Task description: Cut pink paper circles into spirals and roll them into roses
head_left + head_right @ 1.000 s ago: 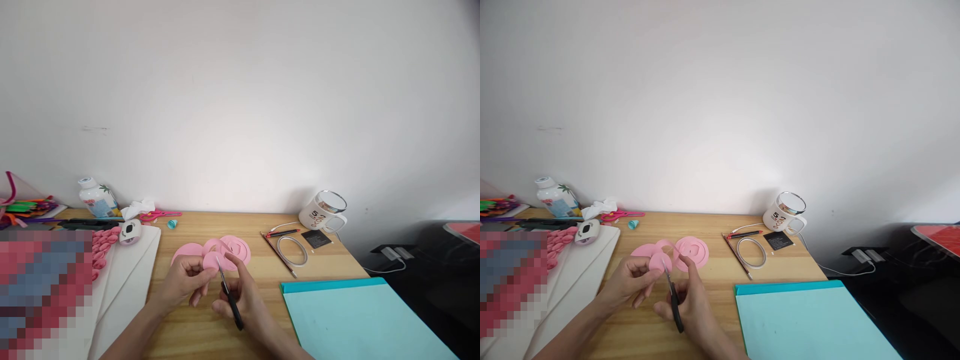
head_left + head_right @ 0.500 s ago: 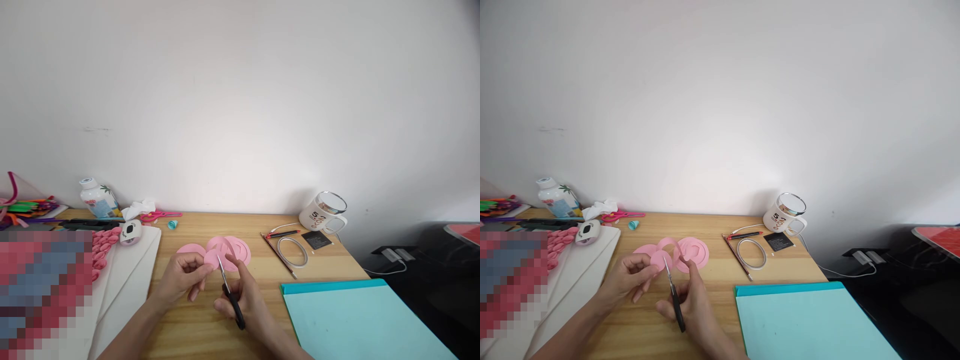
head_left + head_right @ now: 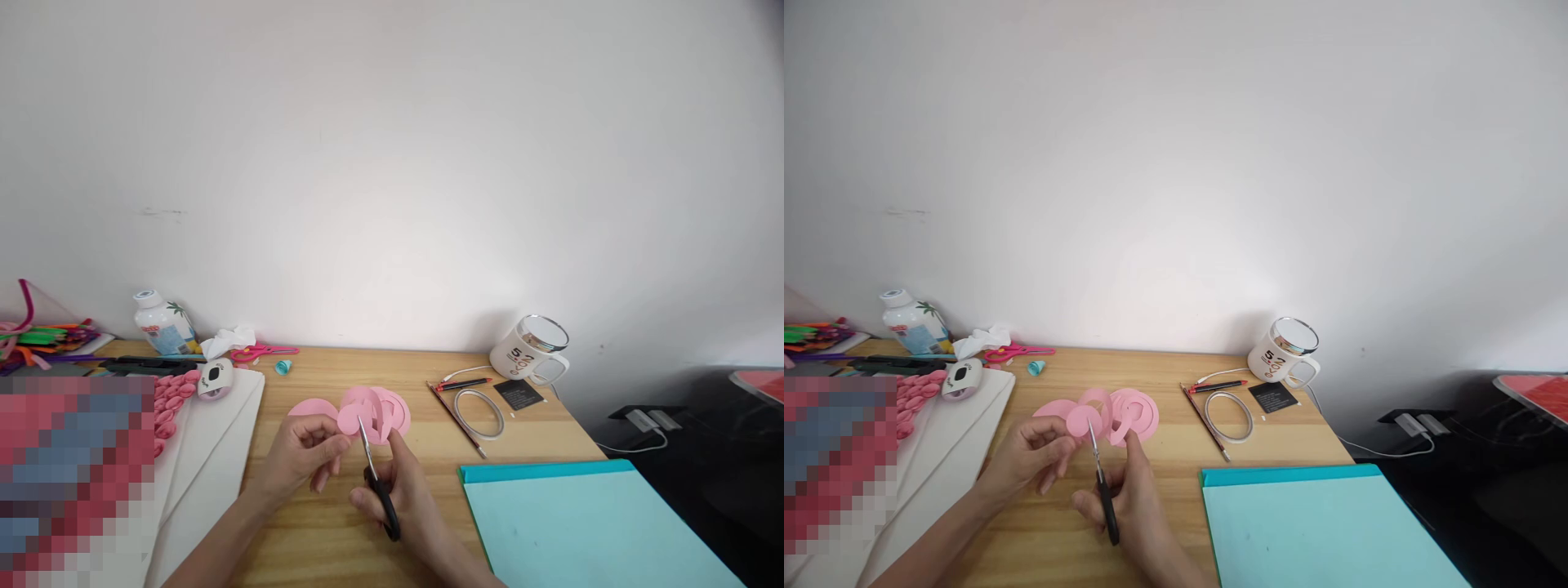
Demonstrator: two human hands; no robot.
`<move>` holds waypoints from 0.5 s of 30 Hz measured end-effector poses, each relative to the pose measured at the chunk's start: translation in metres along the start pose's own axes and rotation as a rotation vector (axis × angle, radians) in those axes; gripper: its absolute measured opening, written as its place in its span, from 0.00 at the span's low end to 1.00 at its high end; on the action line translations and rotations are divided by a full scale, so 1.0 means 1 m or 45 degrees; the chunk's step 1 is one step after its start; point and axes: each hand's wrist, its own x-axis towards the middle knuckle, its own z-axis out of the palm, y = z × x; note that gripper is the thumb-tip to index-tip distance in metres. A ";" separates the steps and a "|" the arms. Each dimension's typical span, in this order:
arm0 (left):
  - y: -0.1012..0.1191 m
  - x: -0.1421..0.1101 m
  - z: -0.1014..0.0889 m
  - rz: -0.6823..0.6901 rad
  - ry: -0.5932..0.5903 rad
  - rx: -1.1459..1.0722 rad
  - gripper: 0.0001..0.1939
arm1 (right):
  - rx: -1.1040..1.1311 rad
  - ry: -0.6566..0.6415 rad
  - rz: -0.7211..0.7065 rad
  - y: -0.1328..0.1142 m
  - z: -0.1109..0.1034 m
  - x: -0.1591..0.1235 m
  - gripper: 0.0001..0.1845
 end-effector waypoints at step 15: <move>-0.005 -0.003 0.009 -0.037 -0.083 0.092 0.23 | 0.122 0.041 -0.146 0.011 0.004 0.004 0.51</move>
